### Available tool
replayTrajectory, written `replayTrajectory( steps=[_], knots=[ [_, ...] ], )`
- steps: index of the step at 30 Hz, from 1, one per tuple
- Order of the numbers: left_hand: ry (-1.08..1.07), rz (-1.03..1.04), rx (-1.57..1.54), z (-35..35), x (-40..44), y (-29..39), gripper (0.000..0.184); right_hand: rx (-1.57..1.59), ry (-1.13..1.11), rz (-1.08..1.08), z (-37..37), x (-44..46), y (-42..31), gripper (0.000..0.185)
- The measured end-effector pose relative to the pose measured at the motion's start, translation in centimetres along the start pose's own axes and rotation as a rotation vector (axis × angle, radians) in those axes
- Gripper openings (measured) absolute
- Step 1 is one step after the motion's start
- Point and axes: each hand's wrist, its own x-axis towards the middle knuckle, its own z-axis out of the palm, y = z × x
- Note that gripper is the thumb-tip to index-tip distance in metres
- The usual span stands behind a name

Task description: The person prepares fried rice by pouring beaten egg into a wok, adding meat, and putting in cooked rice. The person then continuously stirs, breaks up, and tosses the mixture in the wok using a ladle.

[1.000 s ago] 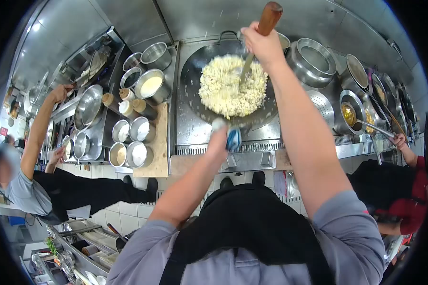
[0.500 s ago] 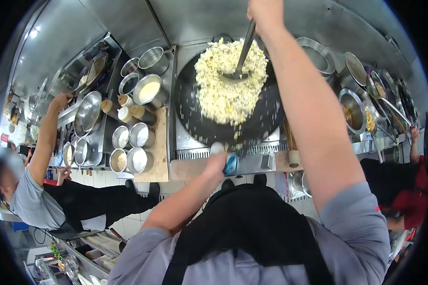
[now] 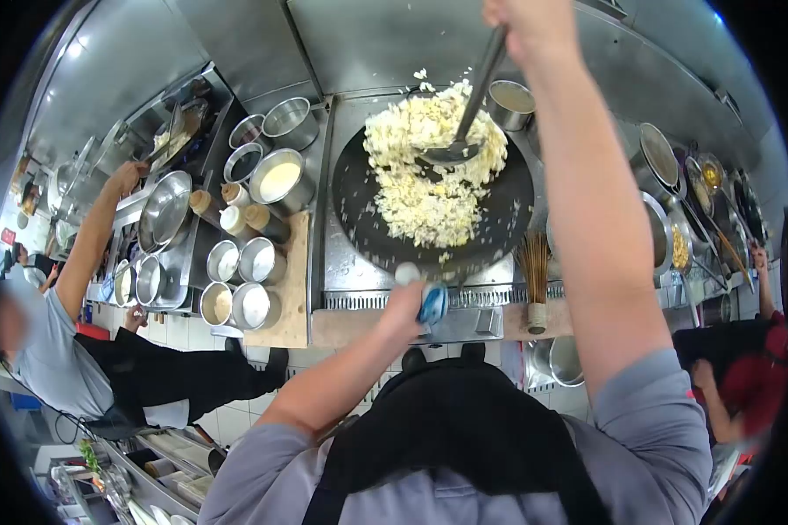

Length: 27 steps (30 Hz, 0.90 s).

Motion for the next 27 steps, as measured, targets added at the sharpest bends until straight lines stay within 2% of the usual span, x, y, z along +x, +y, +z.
replayTrajectory(
  steps=[1, 3, 4, 5, 6, 7, 8, 10, 11, 12, 13, 15, 17, 19, 21, 23, 24, 25, 27],
  knots=[
    [0.030, 0.098, -0.085, 0.8, 2.8, 0.3, 0.018, -0.057, 0.003, -0.018, 0.0, -0.1, -1.9, 0.023],
    [-0.036, 0.067, 0.086, 2.4, 6.4, 2.7, 0.028, -0.026, -0.035, -0.117, -0.2, -0.2, -5.2, 0.025],
    [-0.038, 0.075, 0.062, 2.6, 6.5, 3.0, 0.028, 0.057, -0.166, -0.167, -0.5, -1.5, -7.2, 0.024],
    [-0.060, 0.006, 0.174, 2.8, 6.3, 3.6, 0.034, 0.143, -0.298, -0.216, -1.0, -2.3, -8.6, 0.023],
    [-0.082, -0.060, 0.284, 3.1, 5.8, 4.3, 0.041, 0.143, -0.330, -0.221, -2.0, -1.5, -8.4, 0.023],
    [-0.048, -0.107, 0.216, 3.6, 3.4, 4.7, 0.042, 0.213, -0.389, -0.274, -3.4, -0.5, -7.5, 0.024],
    [-0.108, -0.113, 0.124, 2.9, 2.9, 4.0, 0.039, 0.282, -0.441, -0.325, -4.2, -0.1, -6.1, 0.026],
    [-0.191, -0.145, 0.032, 1.3, 1.8, 2.6, 0.032, 0.230, -0.228, -0.237, -5.3, -1.8, -0.2, 0.025],
    [-0.214, -0.170, 0.034, 0.5, 1.3, 1.9, 0.030, 0.066, 0.018, -0.184, -3.9, -3.8, 4.4, 0.025],
    [-0.219, -0.170, 0.021, -0.2, 0.5, 1.1, 0.030, -0.126, 0.041, -0.089, -4.8, -4.3, 12.0, 0.020],
    [-0.229, -0.167, 0.046, -0.8, -0.2, 0.5, 0.030, 0.136, -0.133, 0.098, -6.2, -5.3, 18.5, 0.026],
    [-0.240, -0.152, 0.051, -1.7, -0.7, -0.1, 0.030, 0.079, -0.201, 0.169, -5.7, -3.2, 17.2, 0.023],
    [-0.207, -0.135, 0.150, -3.0, -1.4, -0.8, 0.032, 0.110, -0.231, 0.234, -4.0, -1.5, 12.3, 0.026],
    [-0.170, -0.081, 0.104, -3.1, -1.7, -0.6, 0.034, 0.165, -0.270, 0.130, -3.0, -2.1, 8.3, 0.027],
    [-0.137, -0.047, 0.103, -3.5, -2.0, -0.7, 0.032, 0.272, -0.315, -0.020, -3.4, -4.1, 8.5, 0.027],
    [-0.137, -0.054, 0.117, -3.6, -2.0, -0.6, 0.030, 0.006, -0.046, 0.030, -2.0, -6.8, 15.2, 0.025],
    [-0.146, -0.037, 0.132, -3.6, -1.7, -0.8, 0.035, 0.198, -0.286, 0.122, -3.5, -6.7, 19.0, 0.020],
    [-0.156, -0.015, 0.142, -3.6, -1.4, -0.8, 0.040, 0.199, -0.289, 0.117, -3.3, -4.9, 18.4, 0.020],
    [-0.151, -0.014, 0.163, -3.6, -2.0, -0.5, 0.039, -0.169, -0.339, 0.138, -2.0, -1.9, 15.0, 0.021]
  ],
)
